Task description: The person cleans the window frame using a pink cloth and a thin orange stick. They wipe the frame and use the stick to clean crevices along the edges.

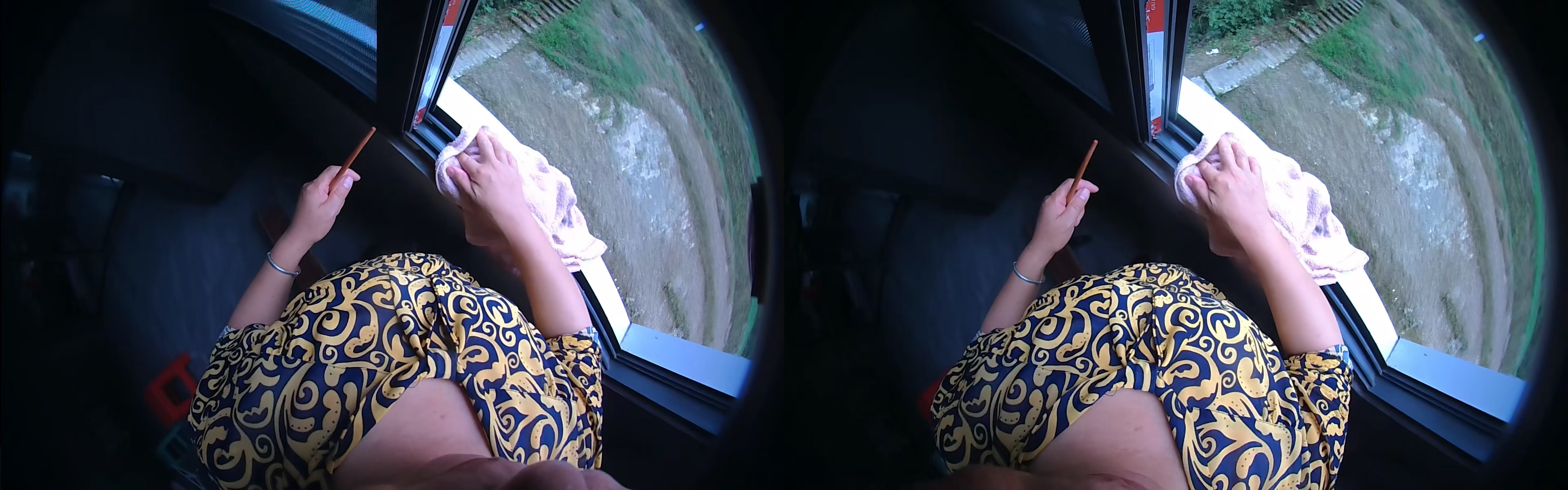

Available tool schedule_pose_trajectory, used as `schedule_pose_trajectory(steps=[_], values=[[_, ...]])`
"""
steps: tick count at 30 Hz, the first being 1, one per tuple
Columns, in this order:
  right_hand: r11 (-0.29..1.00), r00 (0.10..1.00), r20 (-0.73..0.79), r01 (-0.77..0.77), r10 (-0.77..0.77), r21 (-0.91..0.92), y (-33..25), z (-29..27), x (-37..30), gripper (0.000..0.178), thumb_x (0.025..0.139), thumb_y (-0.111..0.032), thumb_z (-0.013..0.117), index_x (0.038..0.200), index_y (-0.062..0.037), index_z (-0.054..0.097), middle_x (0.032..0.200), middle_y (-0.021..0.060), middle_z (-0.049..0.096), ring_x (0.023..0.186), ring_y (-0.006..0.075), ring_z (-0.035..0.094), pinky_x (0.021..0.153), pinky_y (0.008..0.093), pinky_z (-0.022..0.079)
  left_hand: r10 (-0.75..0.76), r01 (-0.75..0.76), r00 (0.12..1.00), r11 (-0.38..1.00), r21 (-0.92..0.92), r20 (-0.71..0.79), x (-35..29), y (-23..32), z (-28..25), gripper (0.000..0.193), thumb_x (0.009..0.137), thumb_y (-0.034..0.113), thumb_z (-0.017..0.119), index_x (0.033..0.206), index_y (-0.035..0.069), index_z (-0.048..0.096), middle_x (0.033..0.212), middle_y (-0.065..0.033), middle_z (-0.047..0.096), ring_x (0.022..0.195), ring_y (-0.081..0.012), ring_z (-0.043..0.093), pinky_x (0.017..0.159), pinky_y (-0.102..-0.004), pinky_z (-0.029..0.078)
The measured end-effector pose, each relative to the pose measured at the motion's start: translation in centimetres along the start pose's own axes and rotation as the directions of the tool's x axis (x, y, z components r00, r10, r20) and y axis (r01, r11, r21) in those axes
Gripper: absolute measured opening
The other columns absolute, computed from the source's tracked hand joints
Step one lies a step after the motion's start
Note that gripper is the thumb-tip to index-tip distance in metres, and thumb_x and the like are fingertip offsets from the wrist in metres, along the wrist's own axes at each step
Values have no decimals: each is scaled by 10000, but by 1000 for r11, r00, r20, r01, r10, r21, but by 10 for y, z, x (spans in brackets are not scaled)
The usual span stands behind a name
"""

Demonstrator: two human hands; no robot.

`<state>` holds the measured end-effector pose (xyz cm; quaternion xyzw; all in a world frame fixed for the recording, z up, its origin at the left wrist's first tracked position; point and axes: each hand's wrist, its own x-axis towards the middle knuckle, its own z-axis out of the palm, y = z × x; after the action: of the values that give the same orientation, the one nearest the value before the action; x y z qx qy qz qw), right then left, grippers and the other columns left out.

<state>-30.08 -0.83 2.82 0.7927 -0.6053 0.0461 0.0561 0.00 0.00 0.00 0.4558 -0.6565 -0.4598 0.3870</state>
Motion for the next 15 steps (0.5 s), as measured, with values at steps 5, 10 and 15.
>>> schedule_pose_trajectory(steps=[5, 10, 15], values=[[997, 999, -40, 35, -32, 67, -19, 18, 25, 362, 919, -442, 467, 1061, -193, 688, 1341, 220, 433, 1260, 353, 418, 979, 481, 359, -76, 76, 997, 997, -27, -11, -32, 4, 17, 216, 985, 232, 487, 982, 54, 611, 558, 34, 413, 465, -50, 384, 449, -214, 303], [999, 987, -157, -43, 44, 14, -16, 15, 17, 365, 902, -458, 484, 1022, -198, 710, 1304, 175, 482, 1197, 323, 460, 925, 463, 383, -17, 19, 998, 1000, -23, 61, -12, 10, 21, 206, 985, 217, 490, 997, 48, 608, 561, 54, 386, 462, -25, 344, 434, -205, 266], [977, 963, -170, -204, 211, 58, 1, -18, -77, 320, 890, -437, 537, 977, -189, 720, 1339, 143, 485, 1237, 330, 448, 1026, 450, 335, -17, 19, 999, 999, -45, 39, -11, 6, -3, 200, 987, 198, 484, 1014, 47, 613, 587, 53, 408, 479, -19, 355, 438, -190, 271]])
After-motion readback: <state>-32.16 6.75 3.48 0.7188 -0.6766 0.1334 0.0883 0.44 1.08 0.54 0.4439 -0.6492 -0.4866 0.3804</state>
